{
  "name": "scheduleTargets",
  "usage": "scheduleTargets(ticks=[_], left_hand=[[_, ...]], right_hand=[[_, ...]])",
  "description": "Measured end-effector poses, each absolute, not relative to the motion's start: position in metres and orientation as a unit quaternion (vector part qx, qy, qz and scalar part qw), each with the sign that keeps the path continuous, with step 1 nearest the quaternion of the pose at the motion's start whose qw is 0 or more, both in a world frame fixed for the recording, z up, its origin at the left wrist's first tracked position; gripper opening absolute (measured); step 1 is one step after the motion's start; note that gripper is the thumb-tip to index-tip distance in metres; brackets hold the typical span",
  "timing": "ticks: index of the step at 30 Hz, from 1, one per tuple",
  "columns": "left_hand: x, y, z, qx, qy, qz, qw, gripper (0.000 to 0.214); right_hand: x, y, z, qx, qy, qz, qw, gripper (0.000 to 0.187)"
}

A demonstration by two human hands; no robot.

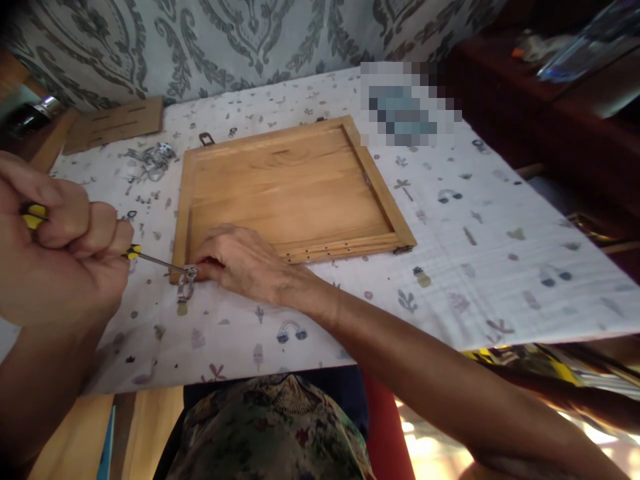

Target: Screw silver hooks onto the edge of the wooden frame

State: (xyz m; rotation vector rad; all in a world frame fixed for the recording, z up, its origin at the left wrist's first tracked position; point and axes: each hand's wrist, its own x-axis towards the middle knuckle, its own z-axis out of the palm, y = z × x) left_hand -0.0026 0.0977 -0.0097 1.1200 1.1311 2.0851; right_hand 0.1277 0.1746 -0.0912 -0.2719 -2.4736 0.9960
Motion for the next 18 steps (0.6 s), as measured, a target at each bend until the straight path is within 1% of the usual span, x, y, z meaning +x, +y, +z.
scheduleTargets(ticks=[5, 11, 16, 18], left_hand=[[0.0028, 0.097, -0.0024, 0.377, 0.453, 0.769, 0.249, 0.067], [-0.0011, 0.0979, -0.0028, 0.387, 0.44, 0.773, 0.244, 0.059], [0.0005, 0.0989, -0.0014, 0.376, 0.466, 0.76, 0.251, 0.067], [0.0011, 0.0983, -0.0019, 0.388, 0.453, 0.762, 0.25, 0.064]], right_hand=[[0.1294, 0.1746, -0.0907, -0.101, -0.897, 0.369, 0.222, 0.014], [0.1285, 0.1755, -0.0902, -0.097, -0.9, 0.365, 0.216, 0.014], [0.128, 0.1752, -0.0897, -0.097, -0.9, 0.366, 0.215, 0.014], [0.128, 0.175, -0.0898, -0.096, -0.898, 0.369, 0.217, 0.013]])
